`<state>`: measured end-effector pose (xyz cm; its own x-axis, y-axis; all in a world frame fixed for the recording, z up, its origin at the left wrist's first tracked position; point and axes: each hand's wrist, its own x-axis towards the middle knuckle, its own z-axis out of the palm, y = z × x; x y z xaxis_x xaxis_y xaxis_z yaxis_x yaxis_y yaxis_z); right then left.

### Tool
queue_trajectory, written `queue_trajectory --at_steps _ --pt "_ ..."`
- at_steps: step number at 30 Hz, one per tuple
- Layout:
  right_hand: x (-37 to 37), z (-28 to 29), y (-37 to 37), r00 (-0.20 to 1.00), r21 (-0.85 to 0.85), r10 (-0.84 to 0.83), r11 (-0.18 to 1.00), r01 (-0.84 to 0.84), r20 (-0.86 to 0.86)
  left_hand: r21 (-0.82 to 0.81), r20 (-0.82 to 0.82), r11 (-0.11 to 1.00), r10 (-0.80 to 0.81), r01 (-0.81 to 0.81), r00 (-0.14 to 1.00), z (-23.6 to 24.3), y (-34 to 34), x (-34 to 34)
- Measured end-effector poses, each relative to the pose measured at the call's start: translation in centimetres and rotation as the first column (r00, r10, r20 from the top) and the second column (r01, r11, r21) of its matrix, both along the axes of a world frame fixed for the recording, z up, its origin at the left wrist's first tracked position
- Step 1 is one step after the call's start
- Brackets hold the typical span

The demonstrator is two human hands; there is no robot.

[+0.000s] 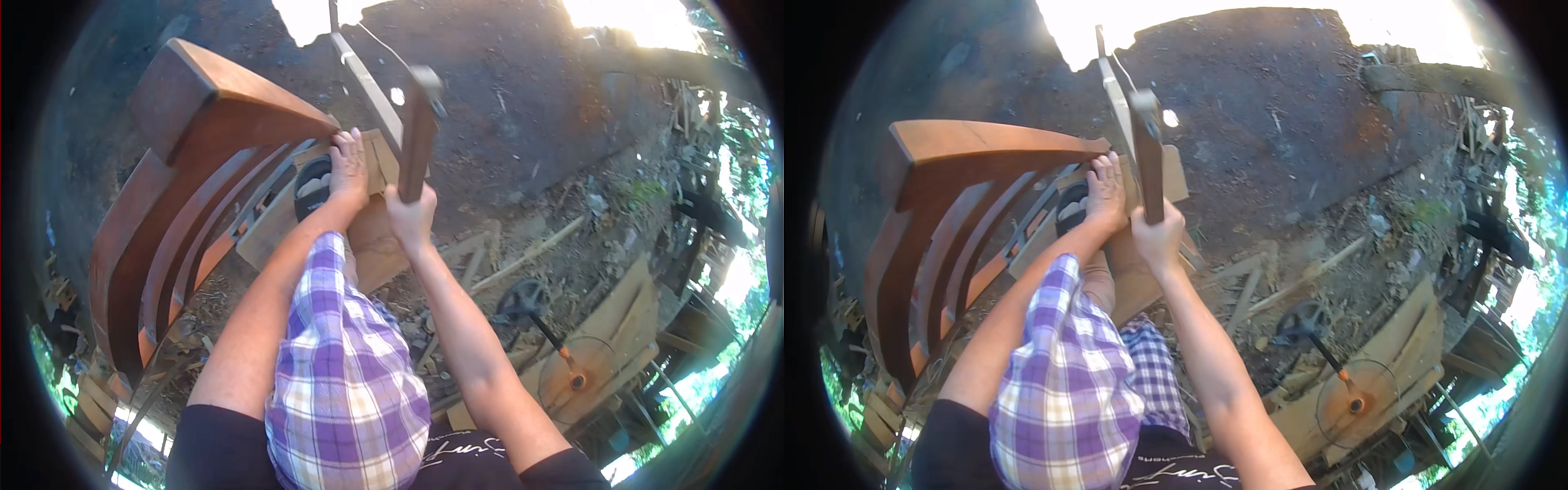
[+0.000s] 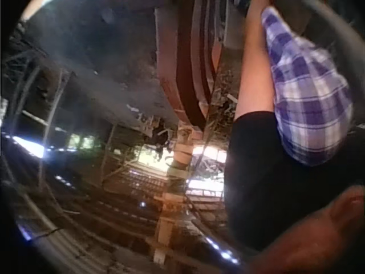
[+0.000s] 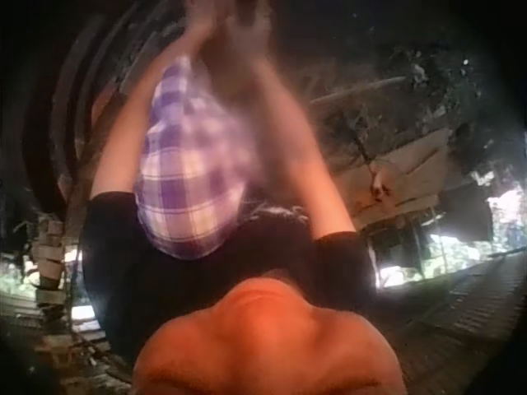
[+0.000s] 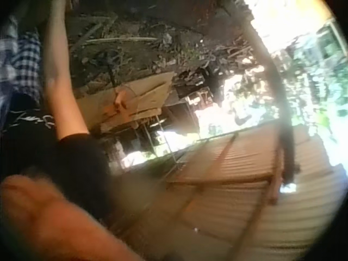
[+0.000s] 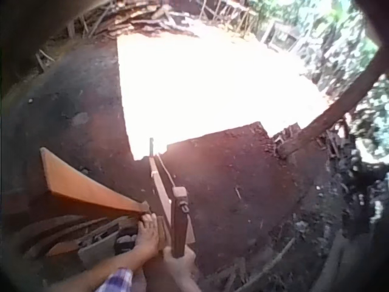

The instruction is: The person cuts a piece of wood resting on a chair using a hand saw while holding it down with their hand and foot.

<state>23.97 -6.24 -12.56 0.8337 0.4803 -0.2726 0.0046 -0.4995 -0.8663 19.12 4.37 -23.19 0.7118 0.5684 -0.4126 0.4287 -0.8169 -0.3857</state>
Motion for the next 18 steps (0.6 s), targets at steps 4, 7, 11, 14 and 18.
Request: queue_trajectory --at_steps 4,7,11,14,18 --pt "0.4 -2.0 2.3 0.997 0.054 0.072 0.996 -0.072 0.009 0.058 -0.005 0.998 -0.014 0.014 1.000 0.1 0.0 -0.1" --pt "-0.6 3.0 0.8 0.996 0.106 0.084 0.991 -0.086 0.023 -0.019 -0.044 1.000 0.022 -0.023 0.999 0.6 0.4 0.4" --pt "-2.3 10.9 -5.5 0.992 -0.019 0.029 0.999 -0.032 -0.122 -0.070 -0.094 0.997 0.003 -0.010 0.996 1.8 0.2 0.6" --pt "-4.2 14.0 -9.7 0.979 0.091 -0.033 0.994 0.053 -0.201 -0.063 -0.066 0.998 0.028 -0.032 0.997 2.5 0.2 0.4" --pt "-3.5 9.3 -7.8 0.991 -0.174 0.033 0.983 -0.055 -0.129 -0.064 -0.072 0.998 0.006 -0.010 0.997 2.0 -0.3 0.2"
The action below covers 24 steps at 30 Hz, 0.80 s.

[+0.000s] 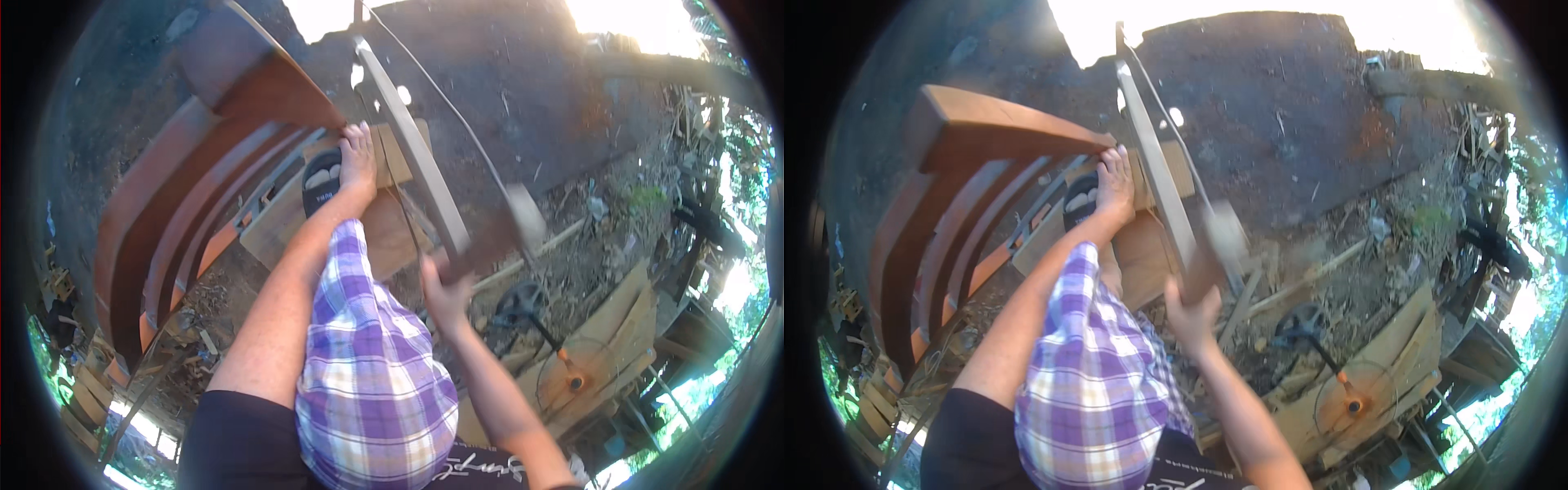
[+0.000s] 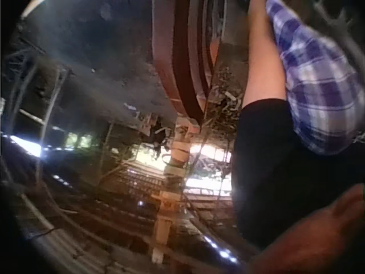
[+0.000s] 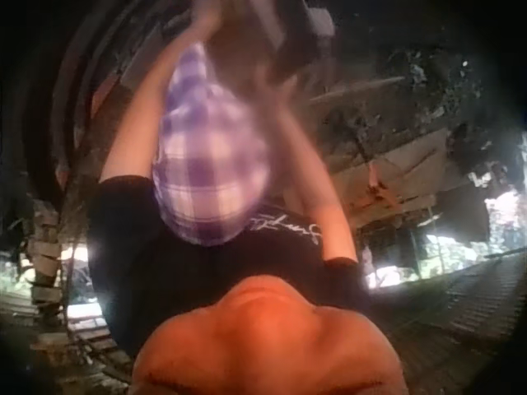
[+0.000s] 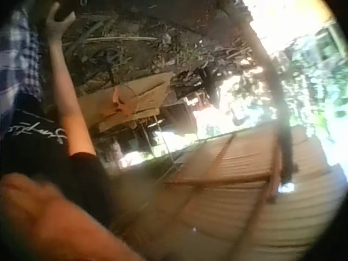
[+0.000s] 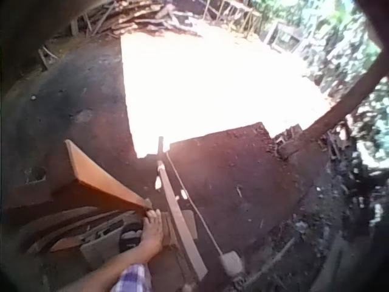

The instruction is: The person cuts a piece of wood resting on a chair using a hand saw while holding it down with their hand and foot.

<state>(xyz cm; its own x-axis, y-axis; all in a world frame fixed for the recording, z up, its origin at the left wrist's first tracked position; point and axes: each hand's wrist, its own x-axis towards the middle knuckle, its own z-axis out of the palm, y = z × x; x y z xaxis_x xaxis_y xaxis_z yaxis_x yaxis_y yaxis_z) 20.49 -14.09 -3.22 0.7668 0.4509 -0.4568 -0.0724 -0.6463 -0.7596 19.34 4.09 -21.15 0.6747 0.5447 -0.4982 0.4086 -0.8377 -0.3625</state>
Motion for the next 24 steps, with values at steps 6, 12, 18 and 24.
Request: queue_trajectory --at_steps 6,12,18,24 --pt "3.7 -10.9 8.5 0.993 0.232 0.038 0.971 -0.063 0.111 0.151 0.007 0.988 -0.025 0.023 1.000 -1.7 0.0 -0.1" --pt "1.3 -2.7 3.8 0.999 0.258 -0.037 0.966 0.038 -0.009 0.097 0.023 0.995 -0.003 0.001 1.000 -0.8 0.1 -0.3" --pt "-0.7 3.3 -2.4 0.996 0.214 -0.074 0.973 0.082 -0.047 0.035 -0.037 0.999 -0.016 0.018 0.999 -0.1 0.5 0.3" --pt "2.2 -10.1 3.1 0.993 0.315 -0.083 0.948 0.052 0.085 0.034 -0.013 0.999 -0.006 0.006 1.000 -0.5 0.4 0.5"
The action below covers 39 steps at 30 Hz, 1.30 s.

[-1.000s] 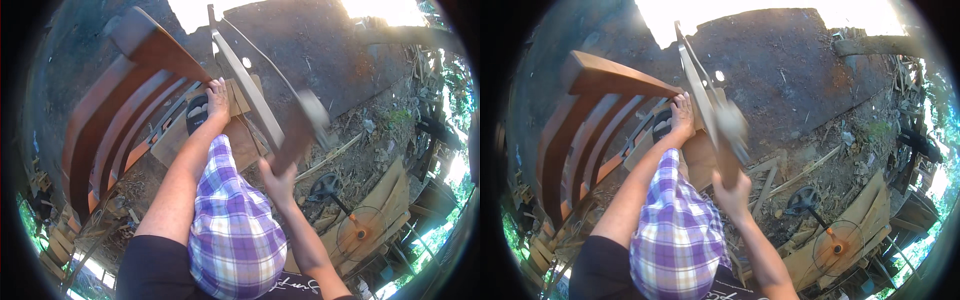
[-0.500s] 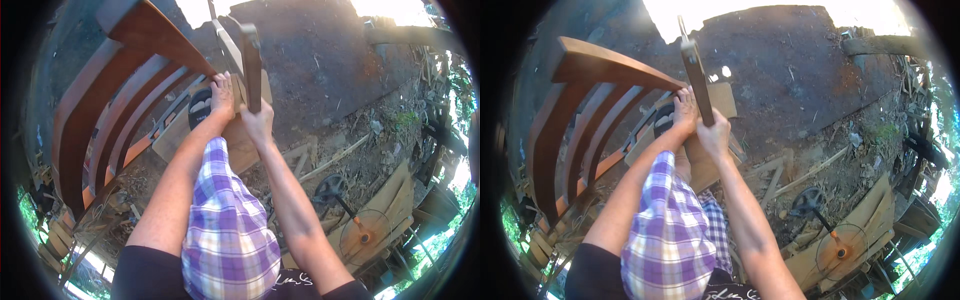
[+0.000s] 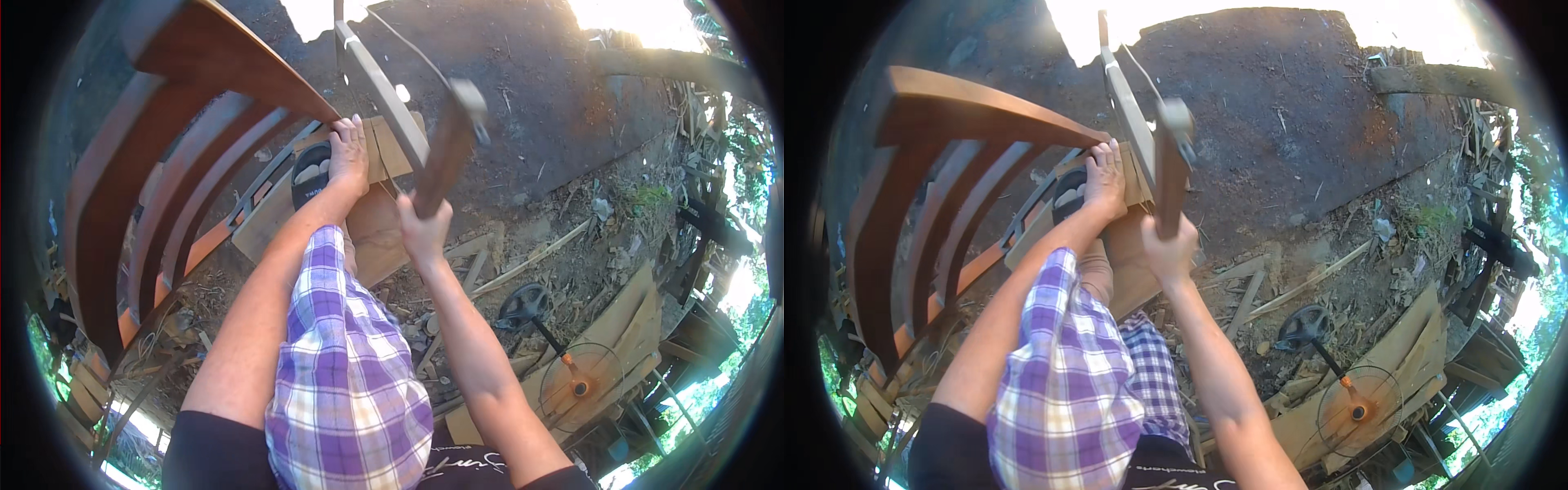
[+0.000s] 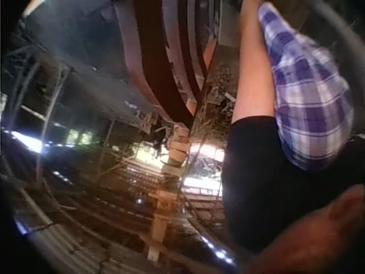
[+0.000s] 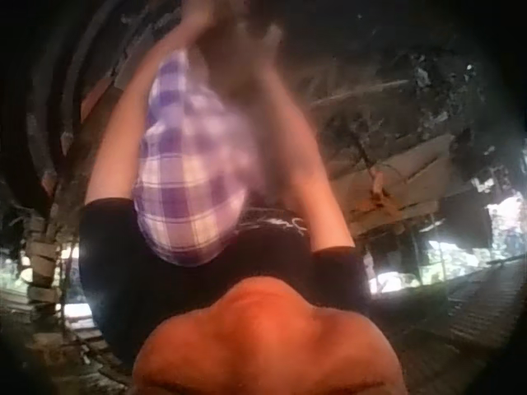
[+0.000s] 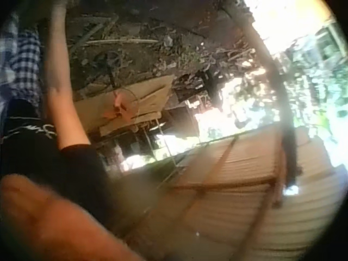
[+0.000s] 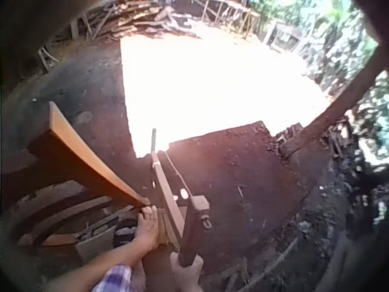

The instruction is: The person cuts a piece of wood resting on a chair using a hand saw while holding it down with their hand and foot.

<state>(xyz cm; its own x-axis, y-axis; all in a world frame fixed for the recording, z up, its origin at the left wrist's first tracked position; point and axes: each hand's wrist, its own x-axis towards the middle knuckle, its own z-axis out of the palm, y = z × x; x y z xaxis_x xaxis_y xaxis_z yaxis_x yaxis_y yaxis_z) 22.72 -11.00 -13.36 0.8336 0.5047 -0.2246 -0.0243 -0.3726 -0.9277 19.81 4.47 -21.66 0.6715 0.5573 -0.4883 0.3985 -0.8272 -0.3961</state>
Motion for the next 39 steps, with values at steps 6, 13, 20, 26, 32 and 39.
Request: queue_trajectory --at_steps 6,13,20,26,32,39 --pt "-1.3 4.6 0.9 0.999 0.012 0.023 1.000 -0.024 0.048 -0.003 -0.010 0.999 -0.052 0.052 0.999 1.1 -0.6 -0.3" --pt "-4.3 13.7 -7.2 0.988 -0.039 -0.073 0.997 0.068 -0.136 0.003 -0.003 0.999 -0.034 0.034 0.999 0.5 -0.5 -0.3" --pt "1.4 0.5 3.2 0.994 -0.045 -0.060 0.997 0.056 -0.095 -0.023 0.027 1.000 -0.006 0.007 1.000 0.2 -0.4 -0.1" --pt "-0.5 4.4 2.2 0.998 -0.095 0.068 0.993 -0.066 0.016 0.013 -0.007 1.000 -0.003 0.003 1.000 -0.1 -0.6 -0.4" --pt "-2.8 15.0 -3.9 0.985 -0.111 0.049 0.991 -0.068 -0.165 0.005 0.067 1.000 0.025 -0.026 0.997 -0.1 -0.7 -0.2" --pt "-0.5 1.6 1.6 0.997 -0.112 0.063 0.991 -0.066 -0.034 0.021 0.057 1.000 0.013 -0.014 0.998 -1.0 -0.5 -0.3"
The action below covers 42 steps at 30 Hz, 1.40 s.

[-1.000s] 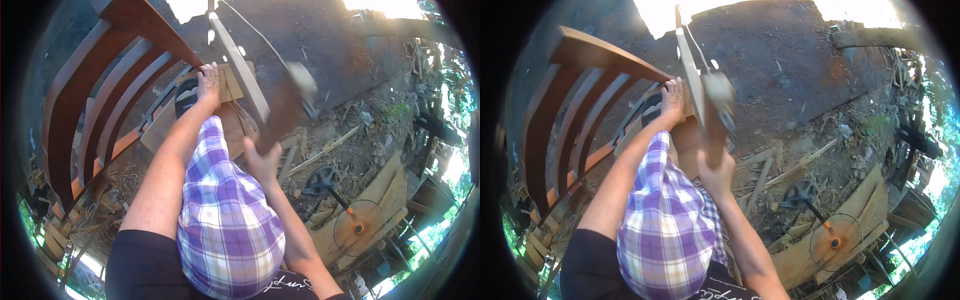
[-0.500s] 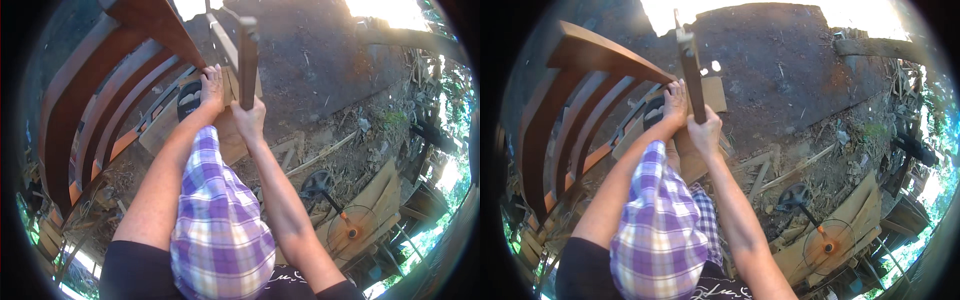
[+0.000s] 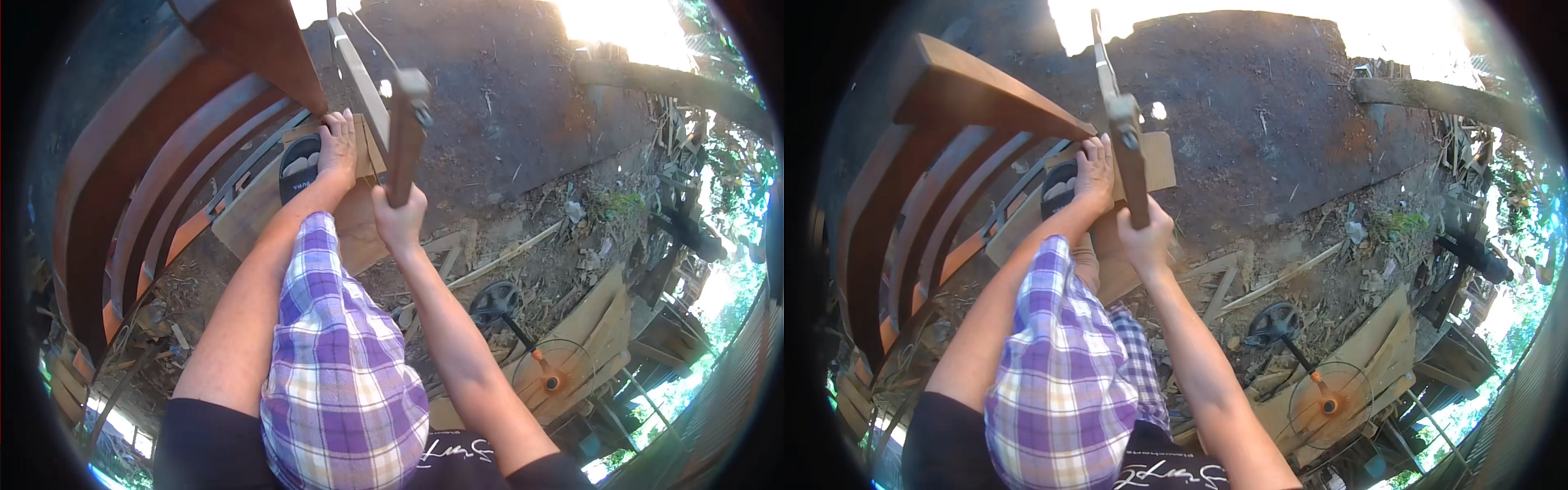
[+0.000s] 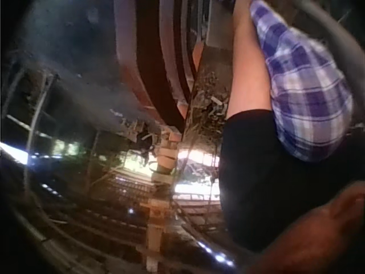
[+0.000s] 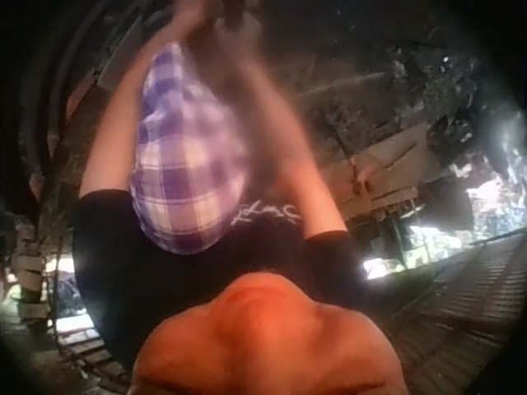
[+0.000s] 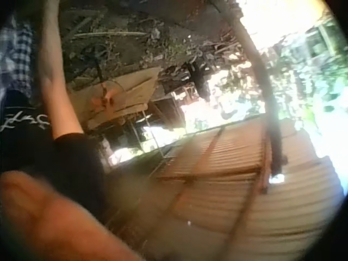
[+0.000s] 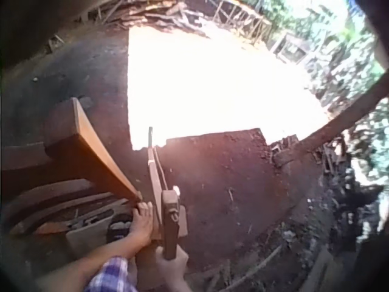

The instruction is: The person cuts a piece of wood resting on a chair using a hand saw while holding it down with their hand and foot.

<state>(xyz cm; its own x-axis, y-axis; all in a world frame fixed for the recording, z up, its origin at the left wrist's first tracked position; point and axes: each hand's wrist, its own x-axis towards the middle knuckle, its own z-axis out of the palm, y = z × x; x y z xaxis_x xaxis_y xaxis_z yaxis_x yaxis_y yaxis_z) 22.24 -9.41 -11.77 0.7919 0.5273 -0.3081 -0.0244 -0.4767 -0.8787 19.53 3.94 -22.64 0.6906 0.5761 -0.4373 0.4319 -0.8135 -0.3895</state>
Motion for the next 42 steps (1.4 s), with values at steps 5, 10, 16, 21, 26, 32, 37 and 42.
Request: queue_trajectory --at_steps 5,10,16,21,26,32,37,42 --pt "0.3 2.2 1.3 0.991 0.083 0.068 0.993 -0.078 0.116 -0.141 -0.009 0.990 -0.014 0.012 1.000 0.3 0.3 -0.1" --pt "-1.3 11.5 -2.4 0.998 -0.134 0.051 0.989 -0.054 -0.029 0.027 0.007 1.000 0.004 -0.005 1.000 0.9 0.1 0.1" --pt "-0.3 3.9 -4.1 0.981 0.033 -0.099 0.994 0.106 -0.168 -0.013 -0.063 1.000 -0.002 0.001 0.998 1.2 0.3 0.4" --pt "1.7 2.1 -4.1 0.973 0.076 -0.170 0.980 0.183 -0.155 -0.005 -0.011 0.994 0.107 -0.107 0.994 1.6 -0.2 1.0" --pt "-1.2 7.4 -3.9 1.000 0.028 -0.013 1.000 0.012 0.006 -0.071 -0.082 0.996 0.053 -0.059 0.995 0.5 -0.8 0.4" --pt "-3.3 14.0 -8.4 0.992 0.126 -0.048 0.990 0.064 -0.120 0.001 0.008 1.000 0.010 -0.010 1.000 0.2 -1.0 0.4" --pt "0.3 4.8 -0.7 0.999 0.030 -0.045 0.999 0.044 0.022 0.049 -0.013 0.998 -0.024 0.024 1.000 -0.1 -0.7 0.2" --pt "1.6 -2.3 4.2 0.988 0.006 0.115 0.993 -0.117 0.104 -0.031 0.111 0.999 -0.023 0.027 0.994 -1.7 -1.0 -0.5"
